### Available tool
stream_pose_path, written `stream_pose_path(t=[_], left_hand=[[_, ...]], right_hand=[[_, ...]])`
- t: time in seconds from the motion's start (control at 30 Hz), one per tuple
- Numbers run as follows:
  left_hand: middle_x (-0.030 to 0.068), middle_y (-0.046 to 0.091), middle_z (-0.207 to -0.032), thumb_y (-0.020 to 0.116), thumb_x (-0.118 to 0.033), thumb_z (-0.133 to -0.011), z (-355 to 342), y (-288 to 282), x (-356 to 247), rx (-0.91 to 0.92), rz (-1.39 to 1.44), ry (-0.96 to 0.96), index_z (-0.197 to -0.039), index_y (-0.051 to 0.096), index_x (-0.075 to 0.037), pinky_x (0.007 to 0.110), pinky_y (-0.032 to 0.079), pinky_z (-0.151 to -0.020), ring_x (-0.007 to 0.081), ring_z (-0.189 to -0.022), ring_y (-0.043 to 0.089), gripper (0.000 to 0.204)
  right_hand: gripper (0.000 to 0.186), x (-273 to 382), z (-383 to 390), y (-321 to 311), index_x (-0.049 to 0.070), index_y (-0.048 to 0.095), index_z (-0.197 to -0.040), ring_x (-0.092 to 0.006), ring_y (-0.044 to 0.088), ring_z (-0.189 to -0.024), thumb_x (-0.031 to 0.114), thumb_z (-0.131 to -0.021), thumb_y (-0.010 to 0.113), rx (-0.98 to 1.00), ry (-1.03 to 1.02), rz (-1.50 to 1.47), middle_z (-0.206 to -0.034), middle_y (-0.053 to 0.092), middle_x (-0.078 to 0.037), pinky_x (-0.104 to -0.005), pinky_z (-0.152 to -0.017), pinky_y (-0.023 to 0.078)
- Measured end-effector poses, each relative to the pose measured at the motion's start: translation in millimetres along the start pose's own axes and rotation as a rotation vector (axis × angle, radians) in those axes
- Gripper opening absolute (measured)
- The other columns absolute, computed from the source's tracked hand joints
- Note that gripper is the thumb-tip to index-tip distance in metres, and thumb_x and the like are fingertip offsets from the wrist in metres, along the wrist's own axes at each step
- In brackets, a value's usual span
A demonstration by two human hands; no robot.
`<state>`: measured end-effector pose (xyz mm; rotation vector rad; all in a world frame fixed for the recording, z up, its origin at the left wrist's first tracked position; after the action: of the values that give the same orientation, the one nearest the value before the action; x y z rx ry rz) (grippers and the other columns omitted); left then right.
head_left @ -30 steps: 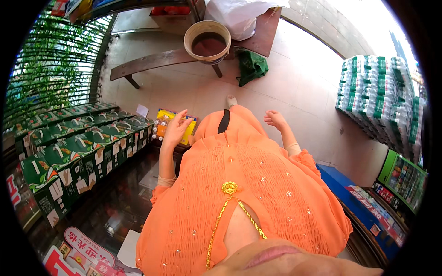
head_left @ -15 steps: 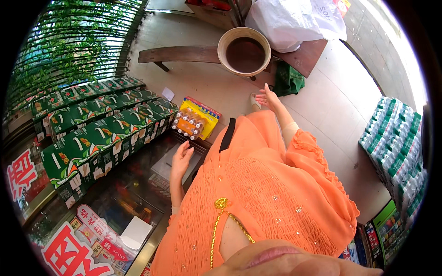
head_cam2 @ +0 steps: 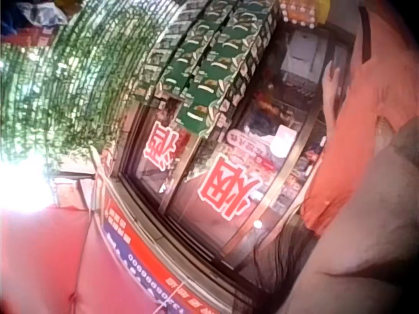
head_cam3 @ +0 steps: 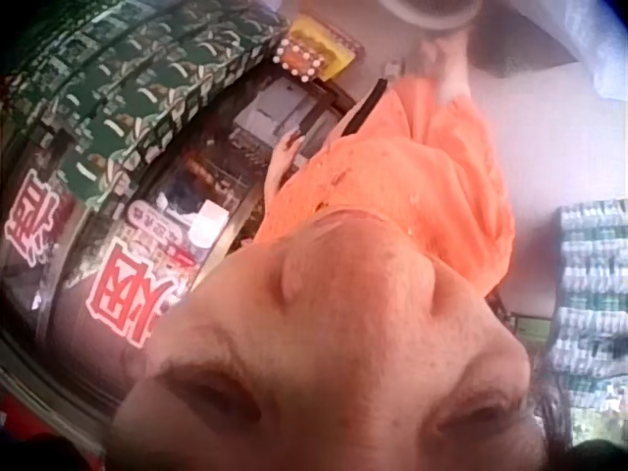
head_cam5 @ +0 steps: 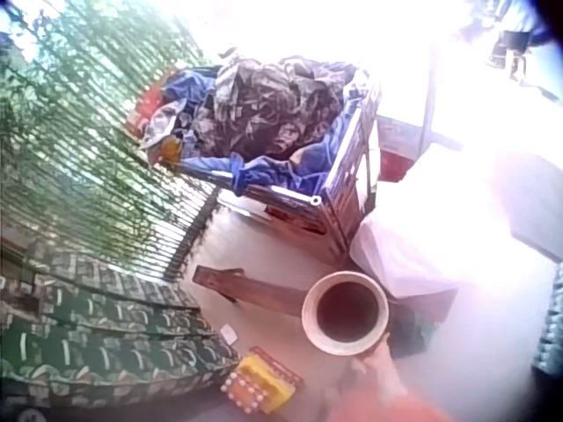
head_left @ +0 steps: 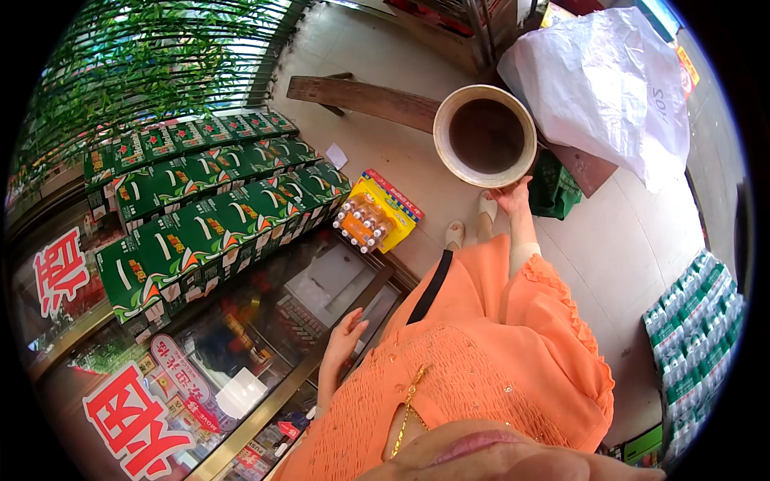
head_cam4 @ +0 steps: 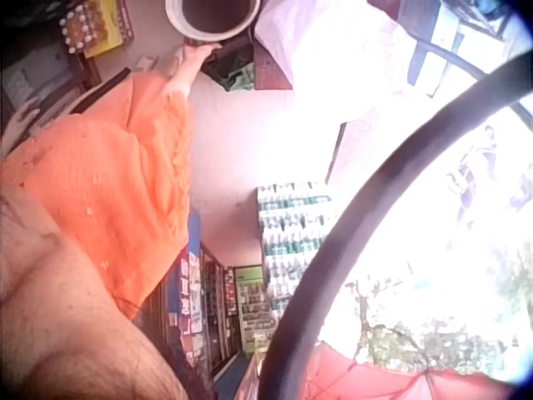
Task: The person picks up a bucket from a table, walks outside to pour out dark liquid, then returns inside to rinse the bucket at a sink. After rinsing, the person carries the bucket back to the table and places it down.
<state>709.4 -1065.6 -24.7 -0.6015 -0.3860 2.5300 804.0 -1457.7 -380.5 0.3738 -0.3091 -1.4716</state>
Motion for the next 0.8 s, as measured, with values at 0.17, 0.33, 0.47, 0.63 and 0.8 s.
stream_pose_path(t=[0.17,0.33,0.47,0.63,0.8], left_hand=[[0.0132,0.049,-0.122,0.058,-0.022,-0.085,-1.7,3.0,-6.0,-0.004,-0.091,0.009,-0.125,0.042,-0.001,0.028,0.039,-0.091,0.0186,-0.110,0.049,0.048],[0.0141,0.050,-0.121,0.058,-0.026,-0.085,-11.1,4.0,-5.9,-0.015,-0.071,0.088,-0.125,0.042,-0.001,0.029,0.040,-0.090,0.0210,-0.110,0.049,0.050],[0.0145,0.050,-0.121,0.060,-0.028,-0.083,-43.0,-6.2,5.1,0.000,-0.051,0.128,-0.124,0.043,-0.001,0.029,0.042,-0.088,0.0201,-0.108,0.050,0.052],[0.0157,0.054,-0.117,0.062,-0.029,-0.081,-79.7,-14.5,-24.6,0.045,-0.063,0.353,-0.120,0.046,0.002,0.029,0.043,-0.086,0.0217,-0.104,0.054,0.052],[0.0155,0.055,-0.112,0.061,-0.029,-0.082,-103.3,-34.0,-71.2,0.152,-0.116,0.469,-0.120,0.046,0.001,0.029,0.043,-0.085,0.0223,-0.101,0.055,0.051]], right_hand=[[0.069,-9.7,-32.4,-35.2,0.025,0.038,-0.127,-0.0250,0.044,-0.098,0.072,-0.079,0.026,0.015,0.034,0.109,-0.122,0.040,-0.009,-0.0400,-0.083,0.039],[0.082,-19.5,11.7,-27.0,0.009,0.039,-0.122,-0.0286,0.039,-0.108,0.073,-0.072,0.041,-0.077,-0.039,0.121,-0.124,0.041,-0.007,-0.0427,-0.094,0.034],[0.055,-23.0,30.5,-22.1,0.008,0.051,-0.090,-0.0267,0.048,-0.095,0.062,-0.080,0.043,0.011,-0.125,0.382,-0.095,0.053,-0.009,-0.0396,-0.085,0.039],[0.042,-8.5,57.4,18.0,0.009,0.053,-0.079,-0.0229,0.054,-0.083,0.048,-0.089,0.040,0.079,-0.188,0.512,-0.082,0.057,-0.007,-0.0358,-0.076,0.041],[0.036,-15.2,91.8,69.4,0.011,0.050,-0.098,-0.0209,0.058,-0.077,0.045,-0.089,0.042,0.088,-0.275,0.559,-0.086,0.061,-0.007,-0.0355,-0.070,0.043]])
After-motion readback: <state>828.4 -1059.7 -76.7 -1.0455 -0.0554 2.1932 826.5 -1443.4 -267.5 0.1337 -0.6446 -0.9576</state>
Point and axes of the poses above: each hand's wrist, its own z-axis away from the middle knuckle, its own y-axis out of the palm, x = y × z, the point moved 4 cm from there along -z, towards the middle knuckle
